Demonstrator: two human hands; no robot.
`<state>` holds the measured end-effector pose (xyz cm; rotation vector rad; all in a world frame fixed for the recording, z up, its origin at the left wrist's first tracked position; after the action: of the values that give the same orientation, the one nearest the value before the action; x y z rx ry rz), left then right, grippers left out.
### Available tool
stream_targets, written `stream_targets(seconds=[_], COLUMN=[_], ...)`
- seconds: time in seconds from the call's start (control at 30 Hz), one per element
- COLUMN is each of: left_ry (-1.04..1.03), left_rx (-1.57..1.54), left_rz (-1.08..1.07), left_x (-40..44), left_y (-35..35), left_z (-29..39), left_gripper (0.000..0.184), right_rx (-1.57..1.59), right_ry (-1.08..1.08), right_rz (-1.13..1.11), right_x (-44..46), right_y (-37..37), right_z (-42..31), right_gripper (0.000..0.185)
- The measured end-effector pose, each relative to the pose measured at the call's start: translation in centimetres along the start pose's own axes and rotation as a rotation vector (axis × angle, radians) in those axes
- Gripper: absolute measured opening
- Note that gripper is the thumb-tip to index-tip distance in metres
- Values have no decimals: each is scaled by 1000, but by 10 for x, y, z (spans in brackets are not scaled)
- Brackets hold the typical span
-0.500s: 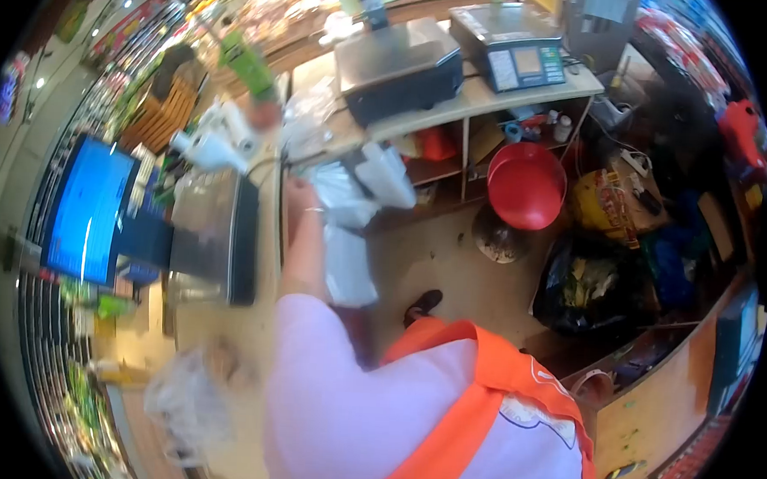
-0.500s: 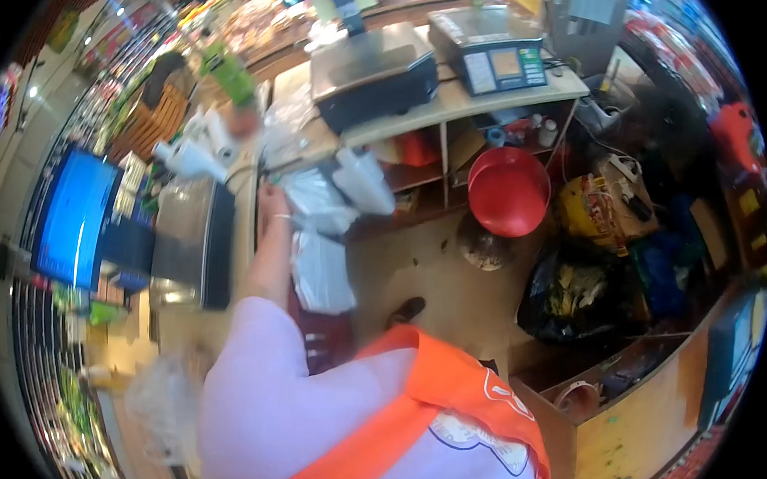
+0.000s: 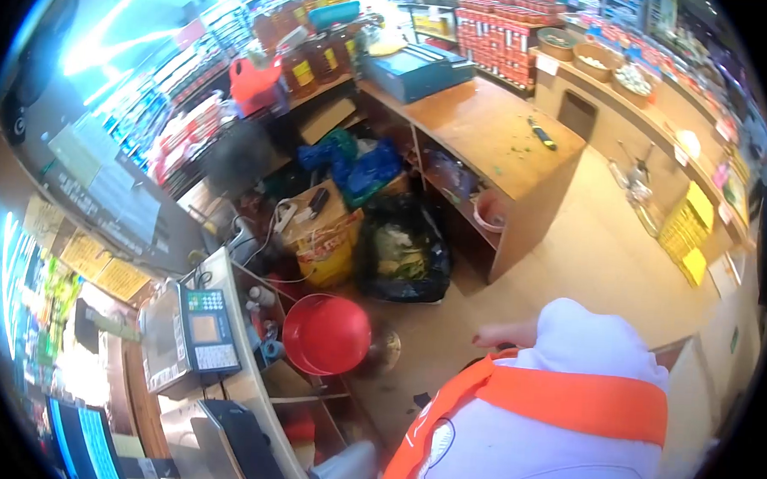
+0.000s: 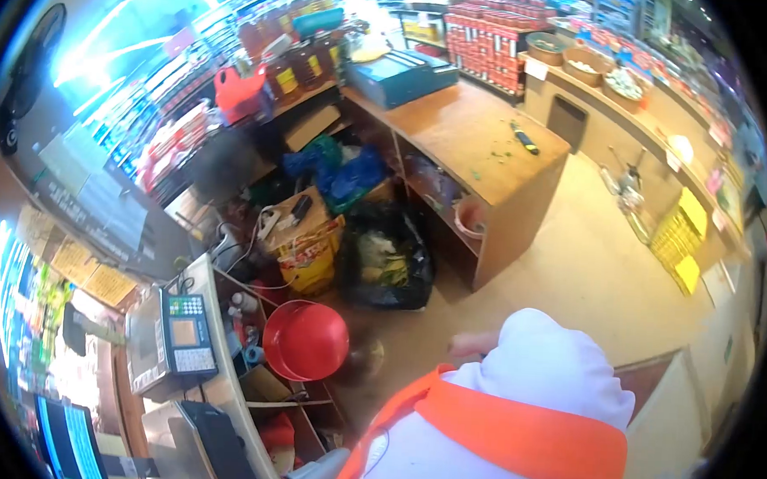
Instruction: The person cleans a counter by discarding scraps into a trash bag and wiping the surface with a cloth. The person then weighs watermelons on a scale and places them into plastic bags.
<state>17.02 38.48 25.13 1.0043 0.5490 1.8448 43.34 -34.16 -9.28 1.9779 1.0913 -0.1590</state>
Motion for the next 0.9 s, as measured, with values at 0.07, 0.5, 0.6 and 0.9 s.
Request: stream_targets(seconds=[0.07, 0.5, 0.6, 0.9], left_ry=[-24, -263, -361, -1021], left_rx=[-18, -543, -760, -797], left_rz=[-33, -68, -192, -1423], left_x=[-4, -109, -180, -596], left_y=[-6, 75, 118, 172], left_z=[12, 94, 126, 261], left_gripper=[34, 27, 26, 22], right_rx=[112, 513, 943, 2041], right_ry=[21, 66, 249, 695], right_rz=[-11, 65, 86, 66], right_x=[-8, -20, -9, -106], right_y=[2, 18, 47, 197], right_z=[-65, -72, -104, -189], right_gripper=[38, 35, 35, 55])
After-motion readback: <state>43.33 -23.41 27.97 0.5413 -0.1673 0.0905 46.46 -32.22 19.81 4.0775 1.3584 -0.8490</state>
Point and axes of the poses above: each hand's wrist, its own x-axis towards the middle knuckle, its own y-axis out of the back of the hand, z = x × y, the point moved 9 cm from there along x, towards the middle knuckle, and after that the axes turned 12 degrees about y, right-handed, at the moved point
